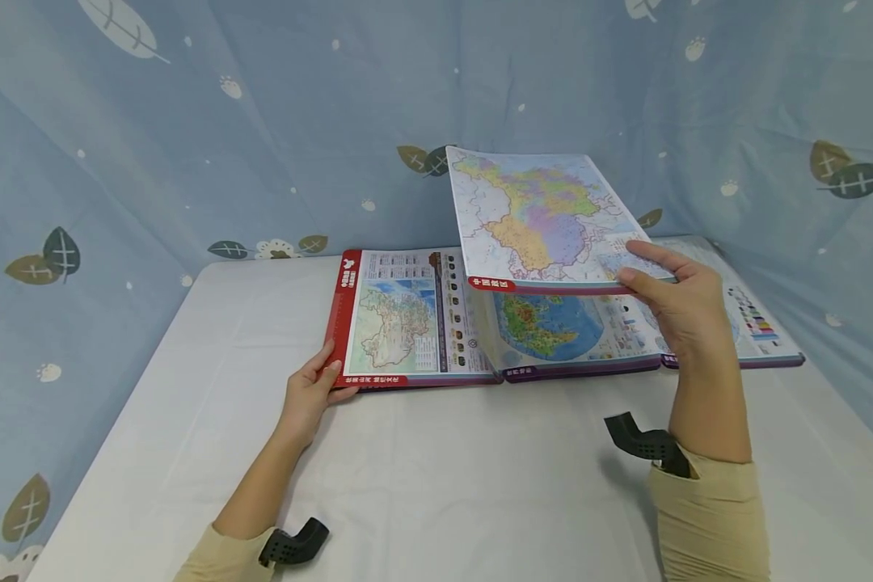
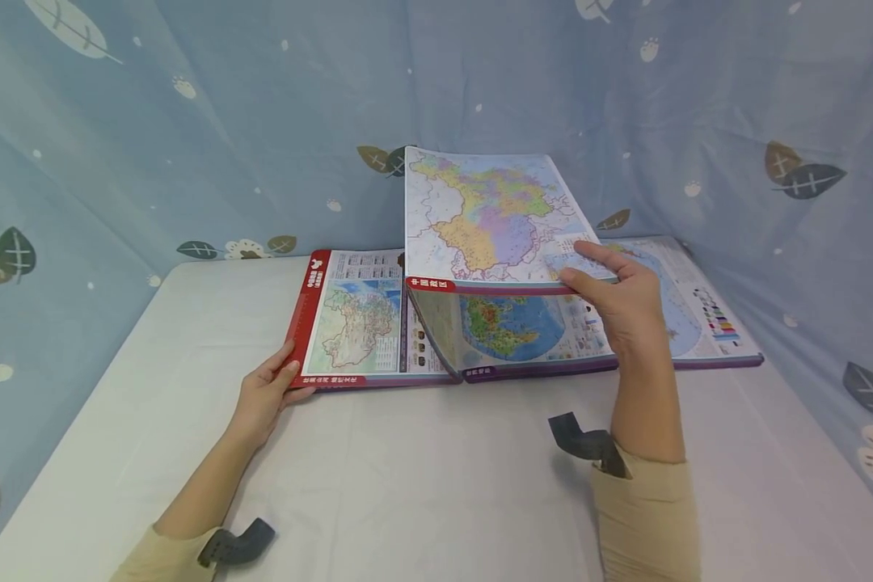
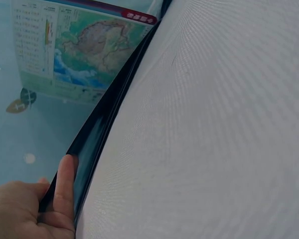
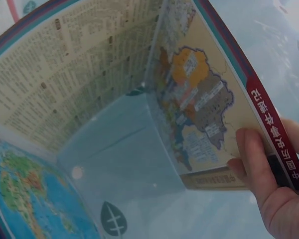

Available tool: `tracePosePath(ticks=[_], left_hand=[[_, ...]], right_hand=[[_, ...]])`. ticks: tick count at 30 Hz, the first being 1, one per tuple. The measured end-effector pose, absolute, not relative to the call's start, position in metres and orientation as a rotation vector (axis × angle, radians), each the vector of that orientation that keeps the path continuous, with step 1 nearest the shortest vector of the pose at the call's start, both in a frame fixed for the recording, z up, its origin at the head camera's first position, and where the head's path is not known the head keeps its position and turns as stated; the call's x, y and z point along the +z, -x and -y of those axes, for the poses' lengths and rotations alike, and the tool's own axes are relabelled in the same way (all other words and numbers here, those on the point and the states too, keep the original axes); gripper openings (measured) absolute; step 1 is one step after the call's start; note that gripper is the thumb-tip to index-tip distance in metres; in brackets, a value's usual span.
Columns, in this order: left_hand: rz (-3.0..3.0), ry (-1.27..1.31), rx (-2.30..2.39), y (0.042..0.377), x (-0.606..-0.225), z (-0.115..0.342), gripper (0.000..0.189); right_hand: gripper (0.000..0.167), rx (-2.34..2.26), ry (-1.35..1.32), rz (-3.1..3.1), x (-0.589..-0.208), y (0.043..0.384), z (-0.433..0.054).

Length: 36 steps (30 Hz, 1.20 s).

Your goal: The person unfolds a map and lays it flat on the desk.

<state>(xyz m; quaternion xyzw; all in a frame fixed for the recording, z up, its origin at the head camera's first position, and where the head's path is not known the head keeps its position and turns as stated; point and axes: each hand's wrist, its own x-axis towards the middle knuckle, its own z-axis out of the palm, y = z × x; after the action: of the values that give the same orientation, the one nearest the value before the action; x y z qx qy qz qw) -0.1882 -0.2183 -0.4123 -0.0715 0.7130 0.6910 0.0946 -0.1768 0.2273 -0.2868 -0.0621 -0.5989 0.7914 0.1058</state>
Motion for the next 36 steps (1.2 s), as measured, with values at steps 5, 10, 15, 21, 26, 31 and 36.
tracePosePath(ticks=[5, 10, 15, 21, 26, 31, 36], left_hand=[[-2.069, 0.25, 2.097, 0.187, -0.411, 0.219, 0.063], [-2.035, 0.261, 2.129, 0.187, -0.411, 0.219, 0.068], [-2.062, 0.261, 2.085, 0.187, -0.411, 0.219, 0.069], [-2.061, 0.257, 2.084, 0.187, -0.412, 0.22, 0.069], [-2.064, 0.274, 2.076, 0.188, -0.412, 0.22, 0.069], [-2.054, 0.268, 2.093, 0.188, -0.412, 0.219, 0.069], [-2.062, 0.257, 2.097, 0.188, -0.413, 0.219, 0.068]], right_hand=[[0.041, 2.377, 0.213, 1.64, -0.284, 0.174, -0.24], [0.04, 2.391, 0.276, 1.46, -0.284, 0.174, -0.25], [0.037, 2.423, 0.356, 1.223, -0.285, 0.176, -0.255], [0.033, 2.438, 0.39, 1.049, -0.288, 0.179, -0.259], [0.036, 2.424, 0.451, 1.022, -0.289, 0.178, -0.269], [0.039, 2.407, 0.466, 0.957, -0.291, 0.174, -0.282], [0.042, 2.392, 0.472, 0.864, -0.291, 0.168, -0.297]])
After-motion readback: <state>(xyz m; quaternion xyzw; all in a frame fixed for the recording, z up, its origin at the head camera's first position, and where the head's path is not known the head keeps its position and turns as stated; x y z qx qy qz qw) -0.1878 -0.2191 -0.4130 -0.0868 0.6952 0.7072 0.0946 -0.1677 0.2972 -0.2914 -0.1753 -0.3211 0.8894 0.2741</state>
